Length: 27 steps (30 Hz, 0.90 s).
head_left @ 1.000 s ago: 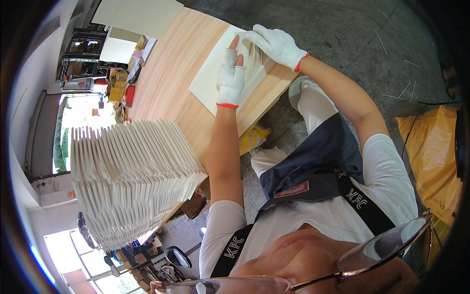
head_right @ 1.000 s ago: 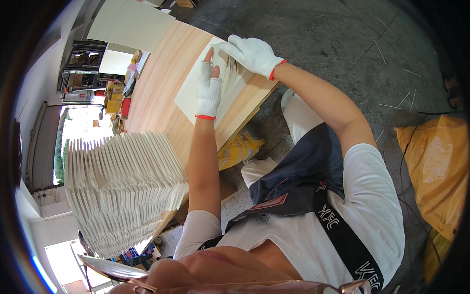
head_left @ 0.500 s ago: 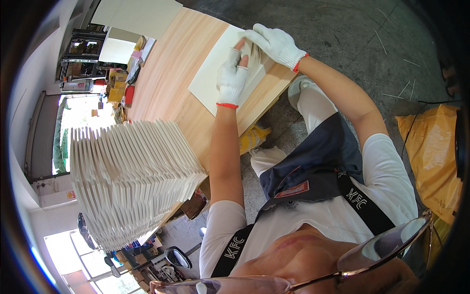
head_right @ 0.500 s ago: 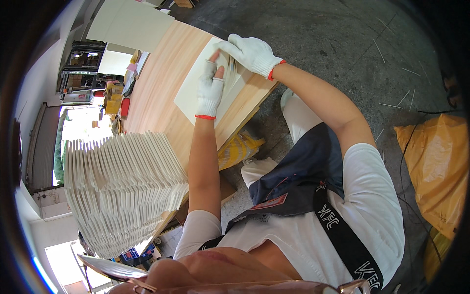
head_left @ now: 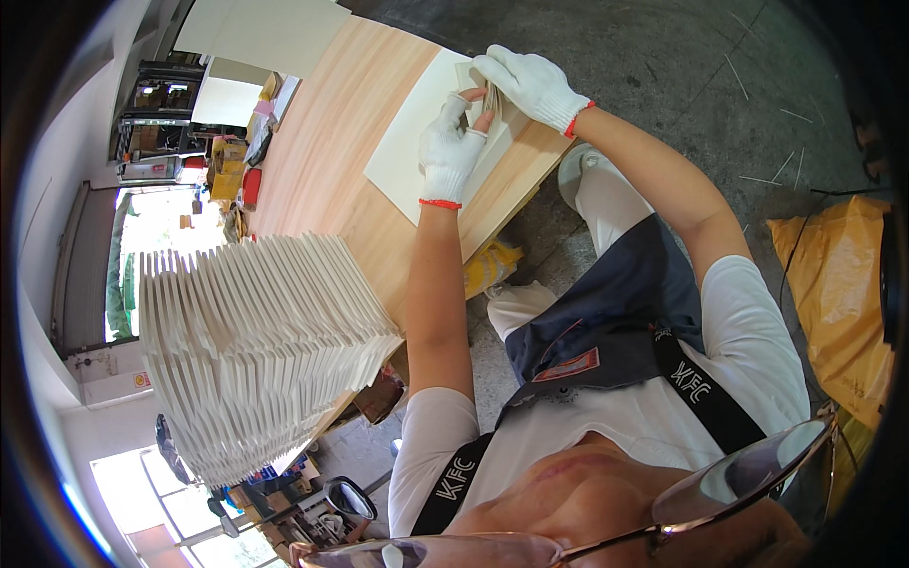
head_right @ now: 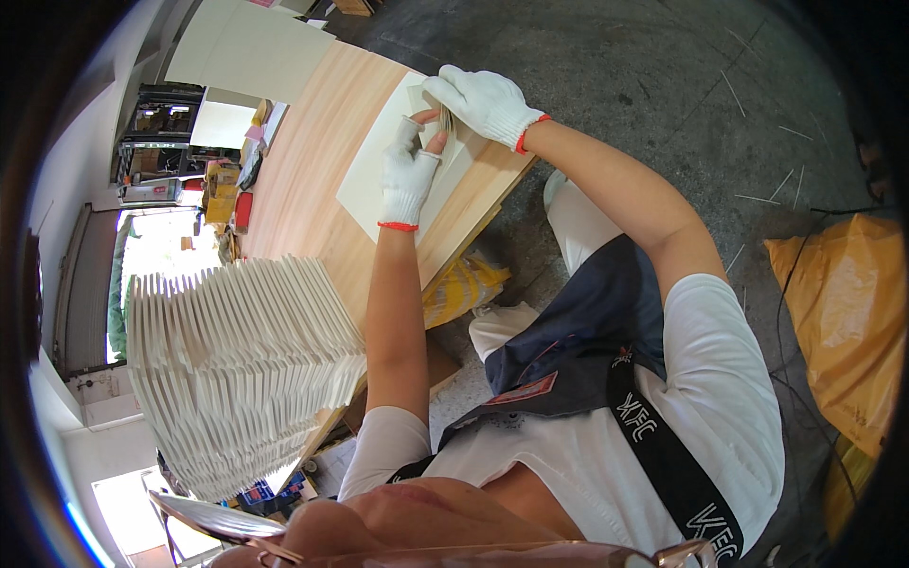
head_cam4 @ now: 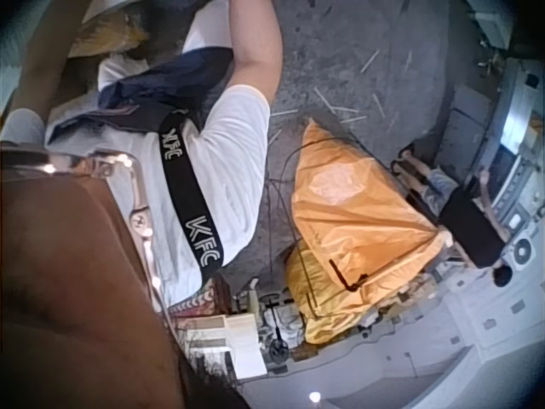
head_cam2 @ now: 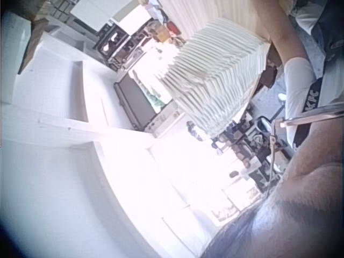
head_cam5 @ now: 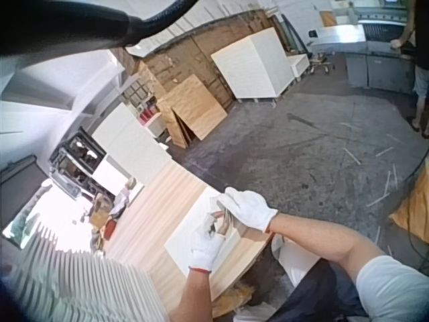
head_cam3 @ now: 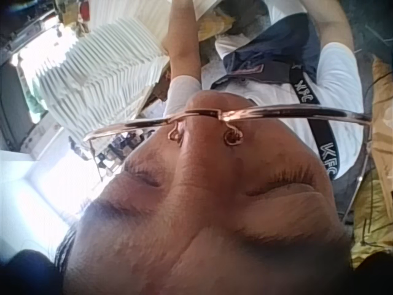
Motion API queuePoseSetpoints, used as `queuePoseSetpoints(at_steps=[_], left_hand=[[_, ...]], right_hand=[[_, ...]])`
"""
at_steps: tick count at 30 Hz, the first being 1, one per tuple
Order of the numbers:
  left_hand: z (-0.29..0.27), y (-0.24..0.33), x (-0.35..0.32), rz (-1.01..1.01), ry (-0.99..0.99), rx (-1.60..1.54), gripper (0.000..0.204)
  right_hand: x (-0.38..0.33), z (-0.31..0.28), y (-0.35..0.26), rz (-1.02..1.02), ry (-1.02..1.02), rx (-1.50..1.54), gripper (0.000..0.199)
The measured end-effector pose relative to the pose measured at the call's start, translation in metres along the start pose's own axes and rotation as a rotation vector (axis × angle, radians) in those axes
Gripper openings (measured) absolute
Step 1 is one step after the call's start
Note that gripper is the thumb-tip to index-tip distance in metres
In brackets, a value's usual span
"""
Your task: The person takes flat cardboard pieces from a stack, folds them into a box shape, and secures the seams.
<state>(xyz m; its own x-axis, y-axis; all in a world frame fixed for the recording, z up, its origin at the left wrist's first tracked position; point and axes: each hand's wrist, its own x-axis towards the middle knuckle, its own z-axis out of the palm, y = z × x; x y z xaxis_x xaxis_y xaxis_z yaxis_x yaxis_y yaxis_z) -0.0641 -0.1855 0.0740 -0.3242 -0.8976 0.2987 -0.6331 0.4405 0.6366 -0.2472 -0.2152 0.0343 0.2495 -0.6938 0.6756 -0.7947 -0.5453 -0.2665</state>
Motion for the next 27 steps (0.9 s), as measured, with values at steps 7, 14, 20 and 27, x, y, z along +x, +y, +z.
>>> queuePoseSetpoints(at_steps=[7, 14, 20, 27], left_hand=[[-0.002, 0.003, -0.001, 0.138, 0.081, 0.022, 0.029], [0.005, 0.004, -0.002, 0.137, -0.011, 0.116, 0.043], [-0.001, 0.025, -0.008, 0.056, -0.010, 0.195, 0.056], [0.002, 0.012, 0.015, 0.000, -0.007, 0.433, 0.049]], right_hand=[[0.002, -0.003, -0.004, 0.132, -0.102, 0.116, 0.028], [-0.002, -0.006, 0.006, -0.031, 0.100, 0.299, 0.024], [-0.006, -0.057, 0.003, 0.463, -0.521, 0.089, 0.049], [-0.010, -0.047, 0.011, 0.217, -0.385, 0.020, 0.047]])
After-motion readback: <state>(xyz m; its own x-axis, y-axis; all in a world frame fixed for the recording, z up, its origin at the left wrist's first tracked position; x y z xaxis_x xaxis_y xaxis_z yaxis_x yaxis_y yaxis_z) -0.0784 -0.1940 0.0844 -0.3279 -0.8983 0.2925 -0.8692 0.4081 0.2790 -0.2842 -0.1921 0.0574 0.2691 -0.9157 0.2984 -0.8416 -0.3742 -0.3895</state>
